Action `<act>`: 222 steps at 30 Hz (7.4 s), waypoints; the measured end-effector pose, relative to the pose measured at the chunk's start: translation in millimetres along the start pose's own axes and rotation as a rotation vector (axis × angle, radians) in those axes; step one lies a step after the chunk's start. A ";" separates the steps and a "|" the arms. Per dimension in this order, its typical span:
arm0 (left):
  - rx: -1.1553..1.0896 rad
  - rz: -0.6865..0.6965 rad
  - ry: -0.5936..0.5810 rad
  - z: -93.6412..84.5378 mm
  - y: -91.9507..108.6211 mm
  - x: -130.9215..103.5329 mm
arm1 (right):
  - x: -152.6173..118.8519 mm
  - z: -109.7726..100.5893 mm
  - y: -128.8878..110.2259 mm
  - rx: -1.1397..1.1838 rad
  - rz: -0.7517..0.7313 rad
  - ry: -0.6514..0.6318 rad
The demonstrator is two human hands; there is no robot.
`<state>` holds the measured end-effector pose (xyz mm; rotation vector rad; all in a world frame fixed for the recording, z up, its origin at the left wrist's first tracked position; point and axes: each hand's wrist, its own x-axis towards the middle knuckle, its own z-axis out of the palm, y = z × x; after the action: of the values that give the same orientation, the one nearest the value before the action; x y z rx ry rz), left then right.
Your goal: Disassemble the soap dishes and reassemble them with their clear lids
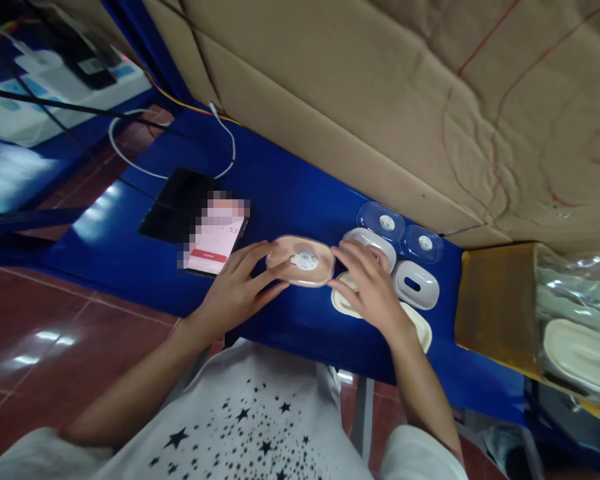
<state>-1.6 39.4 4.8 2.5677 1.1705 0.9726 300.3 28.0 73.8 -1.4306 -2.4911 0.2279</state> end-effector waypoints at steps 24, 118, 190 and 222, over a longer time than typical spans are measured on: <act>-0.010 0.118 -0.256 53.1 73.7 31.4 | -76.1 -15.7 61.6 0.086 0.281 0.121; 0.261 -0.206 -0.020 16.1 45.1 34.4 | -48.0 7.0 51.6 -0.061 0.163 -0.017; -0.183 0.385 -0.462 72.8 50.5 74.0 | -118.3 35.2 -0.6 0.069 0.446 0.085; -0.163 0.364 -0.489 57.0 38.7 85.6 | -123.9 5.2 133.4 -0.062 0.623 0.152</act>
<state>99.0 81.6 18.0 2.7059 0.4908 0.4188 468.3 -12.0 15.9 -2.1263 -1.8836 0.1471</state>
